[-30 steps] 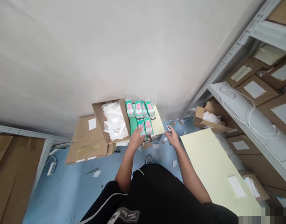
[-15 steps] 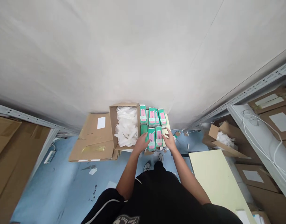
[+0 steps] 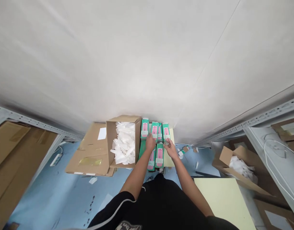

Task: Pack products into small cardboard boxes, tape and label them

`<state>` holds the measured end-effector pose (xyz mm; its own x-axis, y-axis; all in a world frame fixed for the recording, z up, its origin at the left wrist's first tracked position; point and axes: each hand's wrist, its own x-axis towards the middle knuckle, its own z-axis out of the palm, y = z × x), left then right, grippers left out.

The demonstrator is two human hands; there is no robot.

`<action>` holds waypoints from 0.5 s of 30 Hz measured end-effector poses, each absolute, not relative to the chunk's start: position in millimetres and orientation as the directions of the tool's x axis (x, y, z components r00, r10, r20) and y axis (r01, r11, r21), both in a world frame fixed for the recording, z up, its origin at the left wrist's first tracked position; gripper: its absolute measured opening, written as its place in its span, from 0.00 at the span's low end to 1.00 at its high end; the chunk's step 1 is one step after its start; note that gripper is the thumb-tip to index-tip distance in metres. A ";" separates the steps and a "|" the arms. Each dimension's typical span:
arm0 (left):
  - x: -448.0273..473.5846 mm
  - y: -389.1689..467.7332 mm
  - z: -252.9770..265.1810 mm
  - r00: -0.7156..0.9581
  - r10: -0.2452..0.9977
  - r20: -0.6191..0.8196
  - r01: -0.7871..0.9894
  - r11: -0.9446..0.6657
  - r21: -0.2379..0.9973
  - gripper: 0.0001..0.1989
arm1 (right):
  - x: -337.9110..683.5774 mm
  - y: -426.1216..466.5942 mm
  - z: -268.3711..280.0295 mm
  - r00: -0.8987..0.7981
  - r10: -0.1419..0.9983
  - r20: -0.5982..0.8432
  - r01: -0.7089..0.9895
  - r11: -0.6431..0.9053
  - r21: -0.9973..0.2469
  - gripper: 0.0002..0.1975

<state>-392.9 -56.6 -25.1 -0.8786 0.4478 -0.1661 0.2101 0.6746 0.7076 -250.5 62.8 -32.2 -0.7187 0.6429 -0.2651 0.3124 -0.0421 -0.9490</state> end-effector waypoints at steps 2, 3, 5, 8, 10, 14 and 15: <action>-393.1 -53.4 -27.1 -0.877 0.416 -0.243 0.137 0.699 0.702 0.35 | -263.3 68.7 -42.8 -0.725 0.613 -0.314 0.324 -0.098 -0.941 0.42; -394.0 -52.1 -27.6 -0.873 0.394 -0.288 0.081 0.700 0.710 0.36 | -270.6 70.2 -47.3 -0.725 0.596 -0.346 0.336 -0.133 -0.932 0.43; -397.1 -50.5 -28.1 -0.860 0.350 -0.371 -0.042 0.676 0.736 0.38 | -287.4 70.0 -54.3 -0.723 0.554 -0.413 0.361 -0.208 -0.909 0.42; -402.4 -51.1 -28.3 -0.849 0.326 -0.415 -0.141 0.619 0.773 0.38 | -315.0 63.5 -60.6 -0.753 0.494 -0.435 0.346 -0.265 -0.900 0.35; -404.2 -53.7 -27.5 -0.856 0.341 -0.389 -0.132 0.582 0.802 0.35 | -331.1 57.9 -62.4 -0.795 0.476 -0.377 0.297 -0.236 -0.925 0.28; -401.3 -63.4 -22.8 -0.868 0.382 -0.316 -0.104 0.484 0.869 0.29 | -346.2 53.7 -60.1 -0.804 0.517 -0.294 0.252 -0.151 -0.956 0.19; -399.1 -66.4 -21.5 -0.870 0.389 -0.302 -0.098 0.462 0.881 0.28 | -345.7 54.5 -58.3 -0.795 0.532 -0.292 0.255 -0.143 -0.956 0.18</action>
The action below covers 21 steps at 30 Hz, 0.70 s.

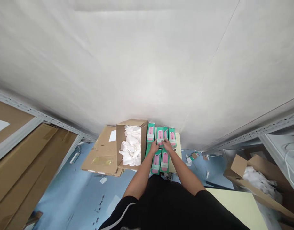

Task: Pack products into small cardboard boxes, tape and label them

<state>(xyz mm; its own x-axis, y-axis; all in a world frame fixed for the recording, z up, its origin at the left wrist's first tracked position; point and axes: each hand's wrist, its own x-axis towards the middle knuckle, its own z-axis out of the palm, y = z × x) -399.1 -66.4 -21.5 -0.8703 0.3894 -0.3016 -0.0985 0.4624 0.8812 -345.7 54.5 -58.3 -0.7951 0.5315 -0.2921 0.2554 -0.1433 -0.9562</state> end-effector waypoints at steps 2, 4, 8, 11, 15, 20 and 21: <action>-393.6 -72.8 -19.4 -0.876 0.401 -0.269 -0.092 0.409 0.908 0.28 | -340.3 57.4 -53.2 -0.780 0.557 -0.285 0.257 -0.129 -0.958 0.17; -387.5 -79.1 -19.0 -0.881 0.408 -0.239 -0.095 0.342 0.935 0.28 | -330.9 59.8 -46.7 -0.766 0.583 -0.270 0.253 -0.111 -0.961 0.17; -378.7 -90.6 -21.1 -0.875 0.440 -0.202 -0.097 0.250 0.964 0.26 | -307.3 57.5 -33.0 -0.753 0.624 -0.211 0.212 -0.074 -0.975 0.18; -375.7 -95.9 -19.2 -0.854 0.494 -0.165 -0.078 0.192 0.978 0.23 | -287.6 49.7 -22.3 -0.744 0.646 -0.171 0.140 -0.099 -0.985 0.19; -365.5 -96.2 -7.7 -0.799 0.571 -0.190 -0.131 0.143 0.981 0.24 | -255.7 38.9 -5.8 -0.705 0.682 -0.193 0.087 -0.188 -0.978 0.21; -332.4 -95.7 -0.4 -0.705 0.674 -0.221 -0.180 0.131 0.975 0.27 | -201.6 25.3 5.4 -0.651 0.733 -0.198 0.048 -0.220 -0.974 0.23; -323.8 -96.4 -1.1 -0.679 0.699 -0.223 -0.192 0.124 0.974 0.28 | -189.3 21.3 5.2 -0.630 0.749 -0.203 0.046 -0.226 -0.973 0.25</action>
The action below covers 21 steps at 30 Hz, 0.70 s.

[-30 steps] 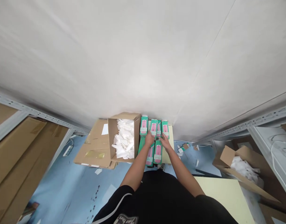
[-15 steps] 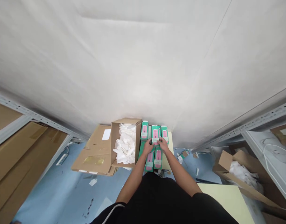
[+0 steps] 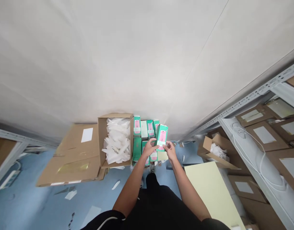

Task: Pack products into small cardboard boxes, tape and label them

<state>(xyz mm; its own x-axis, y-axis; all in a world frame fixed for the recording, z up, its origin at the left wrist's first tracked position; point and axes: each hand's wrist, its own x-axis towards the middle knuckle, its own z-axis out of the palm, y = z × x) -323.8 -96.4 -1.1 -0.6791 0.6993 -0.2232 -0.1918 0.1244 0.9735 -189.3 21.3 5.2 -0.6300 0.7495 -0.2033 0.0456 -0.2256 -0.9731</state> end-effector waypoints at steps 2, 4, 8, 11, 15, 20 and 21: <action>-305.8 -98.3 -3.0 -0.632 0.743 -0.223 -0.205 0.117 0.972 0.32 | -164.8 12.2 3.1 -0.581 0.782 -0.228 0.052 -0.244 -0.968 0.33; -287.7 -100.2 -3.9 -0.582 0.777 -0.239 -0.216 0.135 0.967 0.37 | -141.7 2.7 0.5 -0.537 0.801 -0.264 0.072 -0.268 -0.961 0.39; -258.7 -102.5 -1.9 -0.479 0.827 -0.293 -0.213 0.214 0.953 0.42 | -106.7 -11.9 -2.5 -0.505 0.804 -0.314 0.086 -0.315 -0.945 0.40; -245.6 -100.7 -0.6 -0.458 0.844 -0.278 -0.178 0.220 0.959 0.37 | -89.5 -17.5 -2.4 -0.495 0.806 -0.326 0.059 -0.342 -0.938 0.39; -228.8 -88.3 -1.1 -0.459 0.833 -0.310 -0.119 0.287 0.950 0.34 | -62.9 -16.5 0.1 -0.436 0.840 -0.324 0.016 -0.353 -0.936 0.38; -177.2 -48.0 -0.2 -0.346 0.865 -0.363 -0.032 0.376 0.926 0.38 | 3.2 2.2 11.0 -0.360 0.885 -0.294 -0.016 -0.321 -0.947 0.34; -161.0 -37.5 0.1 -0.314 0.886 -0.342 -0.020 0.354 0.935 0.37 | 21.1 7.2 14.0 -0.339 0.894 -0.294 -0.022 -0.320 -0.947 0.34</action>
